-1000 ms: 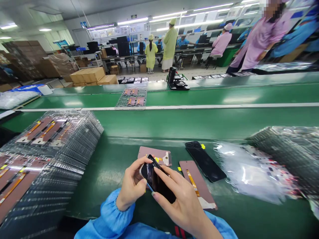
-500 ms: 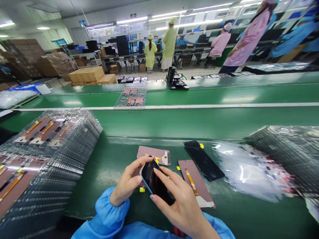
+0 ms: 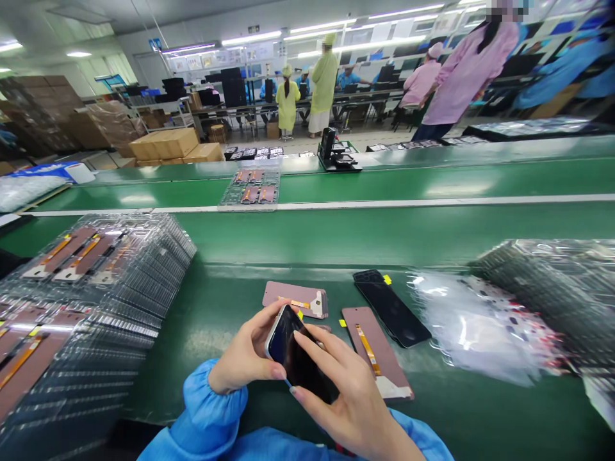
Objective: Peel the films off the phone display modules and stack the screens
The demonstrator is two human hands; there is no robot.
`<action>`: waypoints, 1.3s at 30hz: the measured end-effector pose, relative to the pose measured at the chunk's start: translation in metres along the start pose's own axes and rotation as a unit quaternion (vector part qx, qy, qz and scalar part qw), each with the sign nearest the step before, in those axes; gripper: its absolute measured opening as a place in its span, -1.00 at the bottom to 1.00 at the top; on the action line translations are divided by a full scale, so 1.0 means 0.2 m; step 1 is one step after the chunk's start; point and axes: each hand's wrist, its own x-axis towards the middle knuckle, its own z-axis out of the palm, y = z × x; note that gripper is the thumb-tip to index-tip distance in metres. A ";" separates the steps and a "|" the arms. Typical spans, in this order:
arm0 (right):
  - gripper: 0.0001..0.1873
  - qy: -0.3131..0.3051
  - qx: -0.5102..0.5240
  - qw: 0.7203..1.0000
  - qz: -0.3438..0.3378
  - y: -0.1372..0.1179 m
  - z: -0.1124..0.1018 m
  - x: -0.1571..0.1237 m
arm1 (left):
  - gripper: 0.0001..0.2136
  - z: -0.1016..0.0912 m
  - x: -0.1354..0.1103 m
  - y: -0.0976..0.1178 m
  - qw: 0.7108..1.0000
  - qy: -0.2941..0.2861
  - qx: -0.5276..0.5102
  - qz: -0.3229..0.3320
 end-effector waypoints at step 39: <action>-0.33 0.004 0.142 0.987 0.079 0.07 -0.05 0.01 | -0.15 0.04 -0.02 0.03 0.998 0.049 0.043 0.014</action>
